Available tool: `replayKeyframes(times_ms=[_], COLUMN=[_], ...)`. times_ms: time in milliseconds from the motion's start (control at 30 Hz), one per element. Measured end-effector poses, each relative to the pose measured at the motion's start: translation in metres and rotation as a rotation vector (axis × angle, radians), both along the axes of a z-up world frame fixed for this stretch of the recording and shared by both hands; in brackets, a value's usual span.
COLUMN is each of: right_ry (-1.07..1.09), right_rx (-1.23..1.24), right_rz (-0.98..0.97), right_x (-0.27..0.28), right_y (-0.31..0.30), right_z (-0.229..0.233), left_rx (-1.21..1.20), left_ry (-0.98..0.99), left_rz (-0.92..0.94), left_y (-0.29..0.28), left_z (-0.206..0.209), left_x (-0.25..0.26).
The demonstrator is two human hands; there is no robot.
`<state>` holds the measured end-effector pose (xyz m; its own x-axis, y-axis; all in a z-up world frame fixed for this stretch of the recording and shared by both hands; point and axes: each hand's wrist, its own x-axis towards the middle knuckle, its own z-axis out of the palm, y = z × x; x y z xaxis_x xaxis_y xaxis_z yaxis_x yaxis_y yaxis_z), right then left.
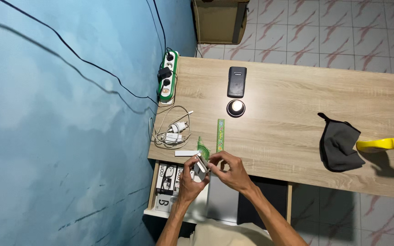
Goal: The person organizes a cluttered desk by placing items into drawers. They handle a spray bottle, cloth, notebook, wallet, laptop, tablet, pens, ruler, protractor, charger, and phone, placing them into the desk drawers.
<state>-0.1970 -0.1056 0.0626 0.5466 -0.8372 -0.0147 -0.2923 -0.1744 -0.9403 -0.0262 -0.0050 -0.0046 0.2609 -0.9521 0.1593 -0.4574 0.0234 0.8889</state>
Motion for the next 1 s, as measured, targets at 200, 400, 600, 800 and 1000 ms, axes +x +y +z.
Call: replayKeyframes(times_ms=[200, 400, 600, 800, 1000], right_ry=[-0.018, -0.051, 0.07, 0.051, 0.102], right_rx=[0.323, 0.439, 0.55, 0.533, 0.48], right_rz=[0.057, 0.361, 0.337, 0.309, 0.264], right_x=[-0.024, -0.032, -0.043, -0.052, -0.062], right_y=[-0.001, 0.011, 0.013, 0.02, 0.026], right_z=[-0.022, -0.058, -0.064, -0.055, -0.051], left_rx=[0.122, 0.121, 0.18, 0.256, 0.237], left_ry=[0.158, 0.345, 0.665, 0.627, 0.486], left_rz=[-0.012, -0.201, -0.165, -0.165, -0.261], left_y=[0.003, 0.001, -0.003, -0.003, -0.005], left_z=[0.011, 0.037, 0.037, 0.045, 0.064], left_x=[-0.006, -0.02, -0.018, -0.013, -0.01])
